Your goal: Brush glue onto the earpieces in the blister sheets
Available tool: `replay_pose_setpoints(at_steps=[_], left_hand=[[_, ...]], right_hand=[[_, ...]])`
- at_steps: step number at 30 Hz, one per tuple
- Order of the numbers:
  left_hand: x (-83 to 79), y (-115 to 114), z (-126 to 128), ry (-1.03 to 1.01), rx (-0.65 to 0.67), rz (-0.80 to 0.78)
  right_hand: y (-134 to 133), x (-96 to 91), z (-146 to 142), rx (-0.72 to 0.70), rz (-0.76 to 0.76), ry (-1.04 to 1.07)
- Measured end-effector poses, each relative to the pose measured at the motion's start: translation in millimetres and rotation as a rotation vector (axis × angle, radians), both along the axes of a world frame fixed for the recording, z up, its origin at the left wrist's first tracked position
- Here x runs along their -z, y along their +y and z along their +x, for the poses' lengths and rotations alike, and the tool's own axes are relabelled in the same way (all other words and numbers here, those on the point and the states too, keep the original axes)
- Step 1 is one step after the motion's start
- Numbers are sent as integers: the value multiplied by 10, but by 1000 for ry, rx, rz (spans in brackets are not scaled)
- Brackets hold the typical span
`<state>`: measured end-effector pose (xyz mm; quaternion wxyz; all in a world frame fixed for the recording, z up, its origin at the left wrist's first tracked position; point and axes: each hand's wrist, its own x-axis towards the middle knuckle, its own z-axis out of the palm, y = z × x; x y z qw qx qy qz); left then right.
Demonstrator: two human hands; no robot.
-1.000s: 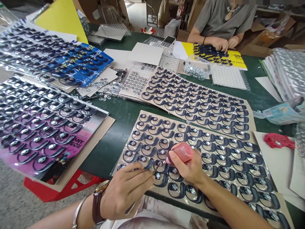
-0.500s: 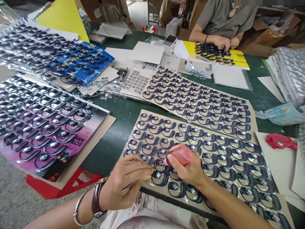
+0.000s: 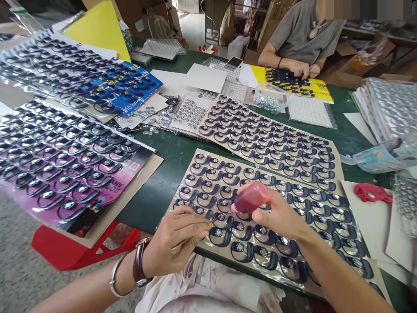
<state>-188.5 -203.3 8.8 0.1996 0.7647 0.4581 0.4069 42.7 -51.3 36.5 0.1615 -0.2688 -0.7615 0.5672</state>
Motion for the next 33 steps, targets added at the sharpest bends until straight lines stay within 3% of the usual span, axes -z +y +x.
replay_pose_setpoints(at_steps=[5,11,14,20,29,33], left_hand=[[-32,-218,15,158,90,135],[-23,-340,77,276,191,152],[-63,-331,129,299,181,167],[-107,-341,205,376,148,218],[-93,-329,198,398,170,209],[-116,-327,201,392,160,209]], right_hand=[[-56,2,-17,26,-62,-4],[-381,221,-146,230,-71,91],[-507,359,-167,268,37,190],[-571,483,-186,279,438,223],[-573,443,-198,199,491,204],[-566,455,-204,263,541,231]])
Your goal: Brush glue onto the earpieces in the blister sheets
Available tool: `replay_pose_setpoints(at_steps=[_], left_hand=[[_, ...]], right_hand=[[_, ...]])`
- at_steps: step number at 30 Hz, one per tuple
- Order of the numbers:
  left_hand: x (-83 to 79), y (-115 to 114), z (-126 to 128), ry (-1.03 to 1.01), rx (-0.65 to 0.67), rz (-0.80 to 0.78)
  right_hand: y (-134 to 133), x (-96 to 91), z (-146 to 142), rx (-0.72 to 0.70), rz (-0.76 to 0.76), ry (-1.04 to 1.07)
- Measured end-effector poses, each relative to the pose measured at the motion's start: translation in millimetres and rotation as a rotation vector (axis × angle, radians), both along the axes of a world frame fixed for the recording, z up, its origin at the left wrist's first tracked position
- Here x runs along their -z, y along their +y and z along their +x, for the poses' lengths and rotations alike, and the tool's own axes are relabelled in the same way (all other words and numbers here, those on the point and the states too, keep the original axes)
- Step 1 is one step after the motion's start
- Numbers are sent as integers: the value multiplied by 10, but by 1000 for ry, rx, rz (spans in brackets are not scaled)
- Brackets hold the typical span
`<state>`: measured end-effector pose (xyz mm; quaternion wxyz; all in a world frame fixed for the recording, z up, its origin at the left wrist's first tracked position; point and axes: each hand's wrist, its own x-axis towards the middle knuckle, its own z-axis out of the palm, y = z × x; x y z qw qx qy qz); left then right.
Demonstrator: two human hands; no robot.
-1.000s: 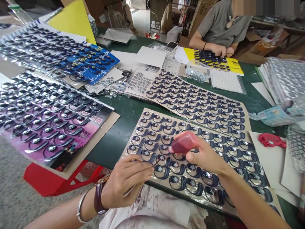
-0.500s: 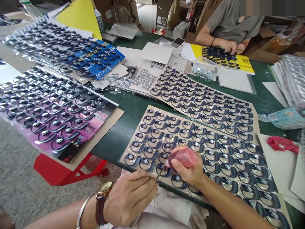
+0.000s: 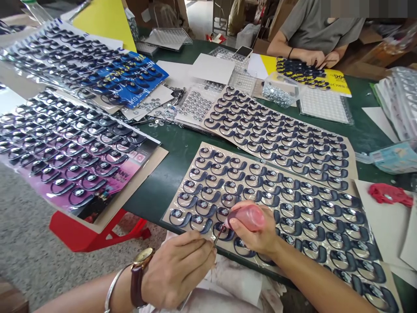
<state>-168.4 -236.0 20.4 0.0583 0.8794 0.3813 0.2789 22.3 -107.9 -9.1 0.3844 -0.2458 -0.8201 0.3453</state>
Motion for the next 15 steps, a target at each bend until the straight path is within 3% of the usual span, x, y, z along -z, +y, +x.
replay_pose_setpoints(at_steps=[15], left_hand=[[18,1,-3,-33,-9,-37]], right_hand=[[18,-1,-8,67,18,0]])
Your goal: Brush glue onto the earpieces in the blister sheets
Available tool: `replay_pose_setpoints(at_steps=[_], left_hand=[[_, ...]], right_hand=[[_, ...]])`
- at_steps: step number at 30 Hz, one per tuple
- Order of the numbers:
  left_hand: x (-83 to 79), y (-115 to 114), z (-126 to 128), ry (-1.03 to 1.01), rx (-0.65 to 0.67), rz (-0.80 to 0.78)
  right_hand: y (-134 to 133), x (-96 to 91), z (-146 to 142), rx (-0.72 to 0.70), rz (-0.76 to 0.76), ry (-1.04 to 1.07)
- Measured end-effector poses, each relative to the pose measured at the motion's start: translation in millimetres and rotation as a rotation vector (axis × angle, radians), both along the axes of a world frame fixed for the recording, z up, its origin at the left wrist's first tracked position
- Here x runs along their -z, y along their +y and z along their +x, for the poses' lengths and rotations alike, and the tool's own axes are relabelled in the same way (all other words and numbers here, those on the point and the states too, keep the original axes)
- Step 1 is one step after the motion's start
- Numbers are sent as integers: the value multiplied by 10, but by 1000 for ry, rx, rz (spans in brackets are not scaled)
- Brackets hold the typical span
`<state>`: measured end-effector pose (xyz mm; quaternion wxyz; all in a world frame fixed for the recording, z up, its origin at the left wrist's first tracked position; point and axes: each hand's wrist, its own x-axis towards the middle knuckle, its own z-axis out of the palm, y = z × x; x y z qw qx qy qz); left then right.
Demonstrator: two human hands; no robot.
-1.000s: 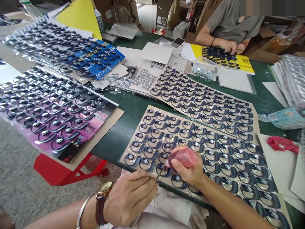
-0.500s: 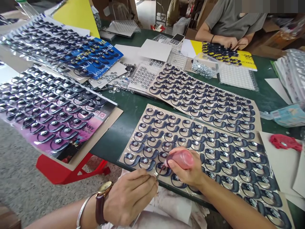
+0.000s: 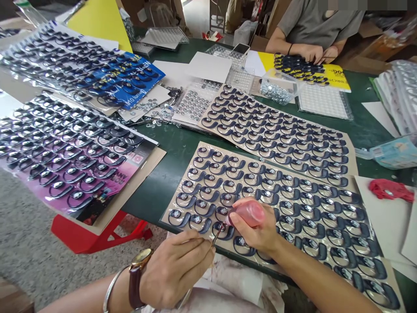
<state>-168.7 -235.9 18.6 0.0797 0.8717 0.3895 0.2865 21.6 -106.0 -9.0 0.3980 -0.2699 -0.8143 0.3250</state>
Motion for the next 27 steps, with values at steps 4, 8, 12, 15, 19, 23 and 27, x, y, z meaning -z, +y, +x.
replay_pose_setpoints(at_steps=[4,8,12,15,19,23,27], left_hand=[[15,-16,-11,-5,9,-11],[9,-4,-12,-6,16,-23],[-1,13,-6,-19,4,-20],[8,3,-11,-10,6,-29],[18,-12,-15,-19,17,-33],[14,5,-16,-36,22,-58],[17,23,-37,-73,27,-63]], right_hand=[[5,-10,2,14,-13,-6],[12,-21,6,18,-25,11],[18,-19,21,17,-27,15],[20,-12,25,8,-26,-3],[20,9,29,-10,-44,-42],[20,12,38,-17,-56,-64],[16,-10,46,-30,-111,-66]])
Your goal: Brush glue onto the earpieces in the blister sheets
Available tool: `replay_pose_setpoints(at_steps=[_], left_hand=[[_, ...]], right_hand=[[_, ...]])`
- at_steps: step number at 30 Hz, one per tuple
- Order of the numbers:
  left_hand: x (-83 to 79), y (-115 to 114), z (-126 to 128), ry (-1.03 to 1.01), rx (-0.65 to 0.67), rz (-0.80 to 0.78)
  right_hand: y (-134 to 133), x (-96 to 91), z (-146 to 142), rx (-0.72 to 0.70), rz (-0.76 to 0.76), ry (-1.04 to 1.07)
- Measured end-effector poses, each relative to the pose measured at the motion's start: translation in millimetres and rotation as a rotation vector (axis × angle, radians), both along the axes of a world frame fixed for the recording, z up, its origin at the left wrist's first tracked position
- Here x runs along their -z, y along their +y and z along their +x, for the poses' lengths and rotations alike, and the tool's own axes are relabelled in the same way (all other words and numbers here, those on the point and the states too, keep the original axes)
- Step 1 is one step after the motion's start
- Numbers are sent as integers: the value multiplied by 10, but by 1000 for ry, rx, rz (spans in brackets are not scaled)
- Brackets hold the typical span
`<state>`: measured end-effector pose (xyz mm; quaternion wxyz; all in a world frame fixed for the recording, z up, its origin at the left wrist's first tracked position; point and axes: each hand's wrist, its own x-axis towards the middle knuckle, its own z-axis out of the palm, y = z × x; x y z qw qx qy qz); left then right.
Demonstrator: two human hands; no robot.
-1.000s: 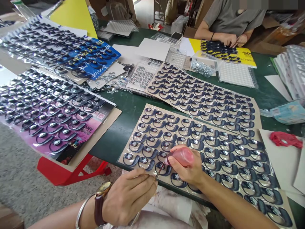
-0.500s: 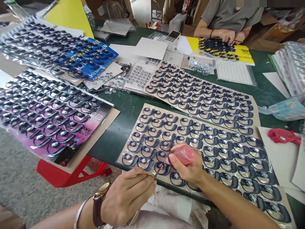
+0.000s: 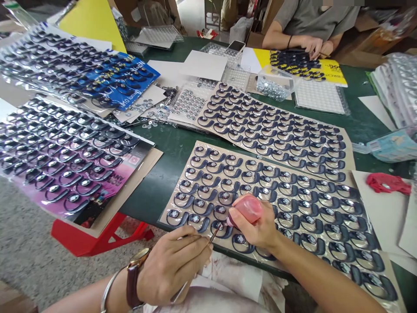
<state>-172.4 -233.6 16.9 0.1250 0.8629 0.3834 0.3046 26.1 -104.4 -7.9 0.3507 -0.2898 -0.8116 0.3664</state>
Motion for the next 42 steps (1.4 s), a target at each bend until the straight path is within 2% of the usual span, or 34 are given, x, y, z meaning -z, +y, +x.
replay_pose_setpoints(at_steps=[6,15,23,25,28,30,32,35,38,40,42], left_hand=[[6,1,-36,-55,-8,-76],[20,47,-56,-262,-114,-160],[58,81,-90,-375,-196,-254],[56,90,-89,-387,-208,-259],[45,89,-87,-367,-204,-252],[28,83,-82,-329,-188,-239],[8,77,-73,-287,-166,-214],[-9,65,-50,-239,-145,-153],[1,43,-25,-213,-141,-113],[22,21,-12,-202,-142,-98],[47,-2,-3,-196,-139,-95]], right_hand=[[-4,3,11,-1,-25,27],[-24,-50,-34,-25,-23,-3],[-55,-30,-41,-60,159,82],[-54,-34,-36,-69,74,132],[68,-127,10,-87,-309,255],[255,-258,93,-86,-569,295],[501,-431,235,-47,-743,270],[873,-704,564,112,-834,286],[1148,-881,1012,423,-840,474],[1279,-890,1341,537,-866,549],[1380,-809,1632,639,-825,607]])
